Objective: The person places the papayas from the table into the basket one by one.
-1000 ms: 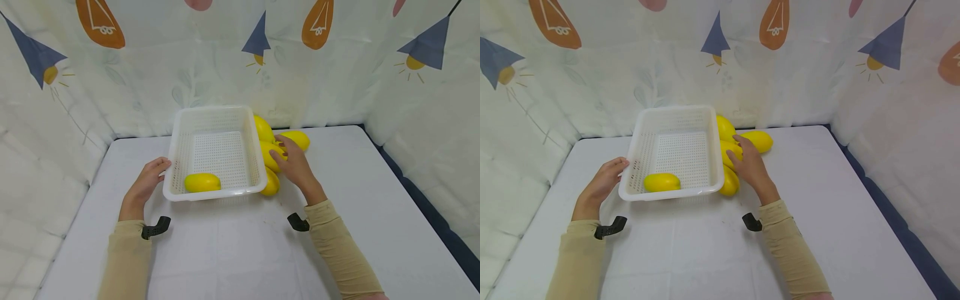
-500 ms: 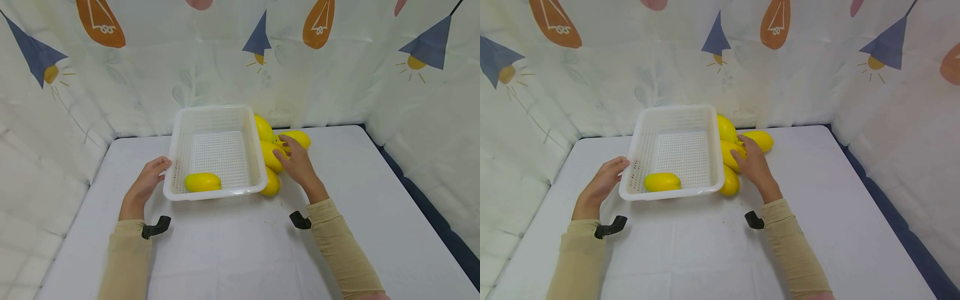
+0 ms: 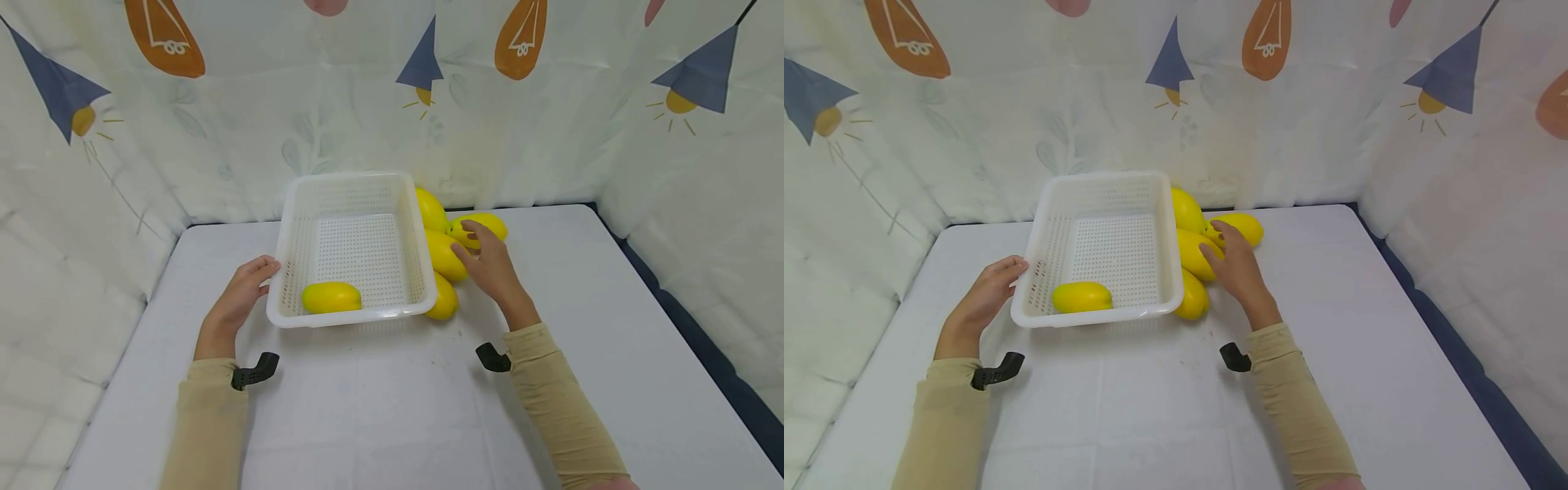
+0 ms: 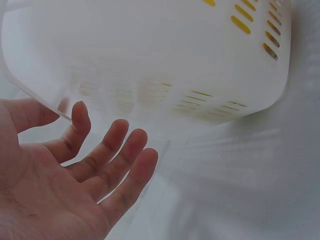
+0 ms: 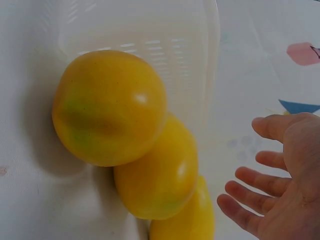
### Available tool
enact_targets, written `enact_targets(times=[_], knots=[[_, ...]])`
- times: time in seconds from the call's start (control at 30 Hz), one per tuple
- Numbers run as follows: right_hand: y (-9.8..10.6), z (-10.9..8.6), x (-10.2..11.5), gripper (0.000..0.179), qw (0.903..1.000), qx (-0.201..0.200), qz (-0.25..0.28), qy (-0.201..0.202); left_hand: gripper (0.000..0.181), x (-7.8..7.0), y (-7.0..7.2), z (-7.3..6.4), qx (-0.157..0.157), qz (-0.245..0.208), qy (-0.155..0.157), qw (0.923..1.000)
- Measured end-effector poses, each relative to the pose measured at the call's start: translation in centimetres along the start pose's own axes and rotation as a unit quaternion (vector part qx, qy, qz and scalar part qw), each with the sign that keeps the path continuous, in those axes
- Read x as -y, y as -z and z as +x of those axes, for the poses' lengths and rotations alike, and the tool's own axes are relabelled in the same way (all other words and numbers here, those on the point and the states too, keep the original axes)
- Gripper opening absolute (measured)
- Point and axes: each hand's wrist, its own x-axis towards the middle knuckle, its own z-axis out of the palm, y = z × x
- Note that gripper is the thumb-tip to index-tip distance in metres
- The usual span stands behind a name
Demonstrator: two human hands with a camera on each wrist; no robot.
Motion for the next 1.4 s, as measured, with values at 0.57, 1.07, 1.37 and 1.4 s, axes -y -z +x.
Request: enact_targets(times=[0.57, 1.07, 1.37, 1.4], knots=[[0.2, 0.3, -1.0, 0.055, 0.9999, -0.007, -0.009, -0.010, 0.052, 0.1, 0.0, 0.0, -0.001, 0.003, -0.007, 1.0000], [0.3, 0.7, -1.3, 0.055, 0.9996, -0.006, -0.015, -0.022, 0.049, 0.0, 0.0, 0.0, -0.002, 0.001, -0.009, 1.0000], [0.7, 0.9, -1.5, 0.055, 0.9995, -0.012, -0.018, -0.024, 0.049, -0.1, 0.0, 0.0, 0.002, -0.003, -0.003, 1.0000], [0.7, 0.9, -1.5, 0.054, 0.9995, -0.013, -0.018, -0.024, 0.049, -0.1, 0.0, 0.0, 0.002, -0.003, -0.001, 1.0000]])
